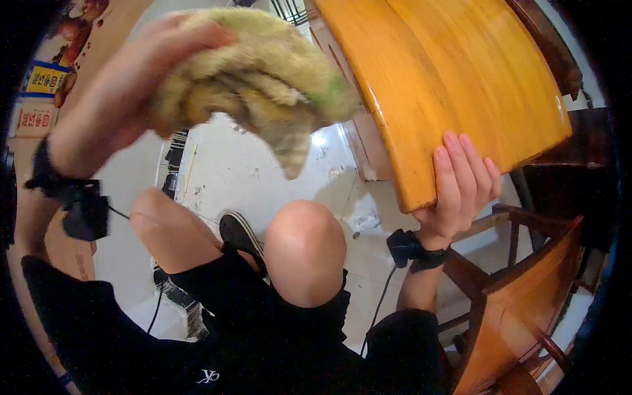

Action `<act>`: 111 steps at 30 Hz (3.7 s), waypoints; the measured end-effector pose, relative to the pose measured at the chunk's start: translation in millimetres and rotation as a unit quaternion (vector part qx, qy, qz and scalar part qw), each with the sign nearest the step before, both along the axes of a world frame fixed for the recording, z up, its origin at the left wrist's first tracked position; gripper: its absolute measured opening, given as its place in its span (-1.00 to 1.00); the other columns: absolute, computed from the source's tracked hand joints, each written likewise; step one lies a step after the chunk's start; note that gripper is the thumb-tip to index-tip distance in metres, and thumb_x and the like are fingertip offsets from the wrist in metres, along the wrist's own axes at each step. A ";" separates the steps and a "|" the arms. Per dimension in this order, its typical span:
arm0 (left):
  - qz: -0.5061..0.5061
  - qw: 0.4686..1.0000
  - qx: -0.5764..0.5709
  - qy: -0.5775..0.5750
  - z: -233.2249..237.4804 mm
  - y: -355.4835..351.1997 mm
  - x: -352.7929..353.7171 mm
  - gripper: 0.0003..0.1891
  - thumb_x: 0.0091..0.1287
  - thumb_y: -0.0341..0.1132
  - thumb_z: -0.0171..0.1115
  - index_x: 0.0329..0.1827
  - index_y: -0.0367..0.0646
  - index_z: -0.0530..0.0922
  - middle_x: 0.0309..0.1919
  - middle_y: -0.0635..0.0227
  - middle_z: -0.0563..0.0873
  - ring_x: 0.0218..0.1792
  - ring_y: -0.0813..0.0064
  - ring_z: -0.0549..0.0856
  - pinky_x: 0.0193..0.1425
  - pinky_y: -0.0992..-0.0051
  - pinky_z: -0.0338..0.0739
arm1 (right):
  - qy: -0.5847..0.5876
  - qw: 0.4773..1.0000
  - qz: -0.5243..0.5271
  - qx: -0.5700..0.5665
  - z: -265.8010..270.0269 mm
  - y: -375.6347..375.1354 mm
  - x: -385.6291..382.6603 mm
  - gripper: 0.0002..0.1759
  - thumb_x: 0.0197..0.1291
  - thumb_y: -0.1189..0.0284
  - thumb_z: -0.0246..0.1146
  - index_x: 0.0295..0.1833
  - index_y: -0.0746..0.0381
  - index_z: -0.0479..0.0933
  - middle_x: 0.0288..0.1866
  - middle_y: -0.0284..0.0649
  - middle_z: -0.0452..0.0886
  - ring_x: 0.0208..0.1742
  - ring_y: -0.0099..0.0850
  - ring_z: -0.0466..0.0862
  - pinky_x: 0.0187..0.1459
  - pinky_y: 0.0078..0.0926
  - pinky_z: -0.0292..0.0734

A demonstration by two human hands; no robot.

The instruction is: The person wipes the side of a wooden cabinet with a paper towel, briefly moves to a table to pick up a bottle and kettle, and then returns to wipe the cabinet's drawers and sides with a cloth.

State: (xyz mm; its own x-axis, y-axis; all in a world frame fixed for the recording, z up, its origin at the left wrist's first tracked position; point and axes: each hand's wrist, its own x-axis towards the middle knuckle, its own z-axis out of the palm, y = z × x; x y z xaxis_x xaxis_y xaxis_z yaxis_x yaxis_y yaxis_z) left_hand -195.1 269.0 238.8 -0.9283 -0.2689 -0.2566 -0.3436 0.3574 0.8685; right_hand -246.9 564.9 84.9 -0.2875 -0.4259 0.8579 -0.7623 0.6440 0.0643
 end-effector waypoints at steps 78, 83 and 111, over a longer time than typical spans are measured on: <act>0.079 0.959 0.259 0.081 -312.7 123.5 22.1 -0.57 0.22 -0.48 0.10 0.17 -0.43 0.47 0.22 -0.13 0.50 0.20 -0.07 0.51 0.31 0.34 0.38 | 0.137 0.984 0.053 -0.101 -21.4 -8.7 -23.2 -0.31 0.17 -0.06 0.28 0.08 0.37 0.43 -0.01 0.04 0.63 0.01 -0.14 0.65 0.12 -0.21 0.57; 0.119 0.954 0.228 0.156 -307.2 121.9 7.8 -0.58 0.23 -0.48 0.10 0.17 -0.45 0.46 0.21 -0.16 0.50 0.23 -0.04 0.51 0.33 0.33 0.36 | 0.151 0.978 0.090 -0.110 -18.8 -12.4 -24.4 -0.38 0.15 0.04 0.36 0.05 0.38 0.49 -0.02 0.01 0.66 0.01 -0.18 0.69 0.09 -0.28 0.62; 0.141 0.952 0.139 0.234 -346.8 147.2 19.7 -0.56 0.21 -0.48 0.10 0.21 -0.31 0.49 0.10 -0.13 0.60 0.16 0.12 0.62 0.23 0.40 0.44 | 0.162 0.975 0.090 -0.125 -20.3 -12.6 -27.5 -0.36 0.13 0.01 0.36 0.02 0.40 0.51 -0.05 0.01 0.67 -0.03 -0.20 0.69 0.05 -0.27 0.64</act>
State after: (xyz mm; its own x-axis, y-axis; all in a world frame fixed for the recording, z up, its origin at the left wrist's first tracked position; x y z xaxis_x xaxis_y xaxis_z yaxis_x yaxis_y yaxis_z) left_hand -175.4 416.2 -108.0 -0.8597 -0.5061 0.0694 0.0562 0.0413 0.9976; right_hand -274.3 552.3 64.6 0.0760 -0.2110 0.9745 -0.8306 0.5273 0.1789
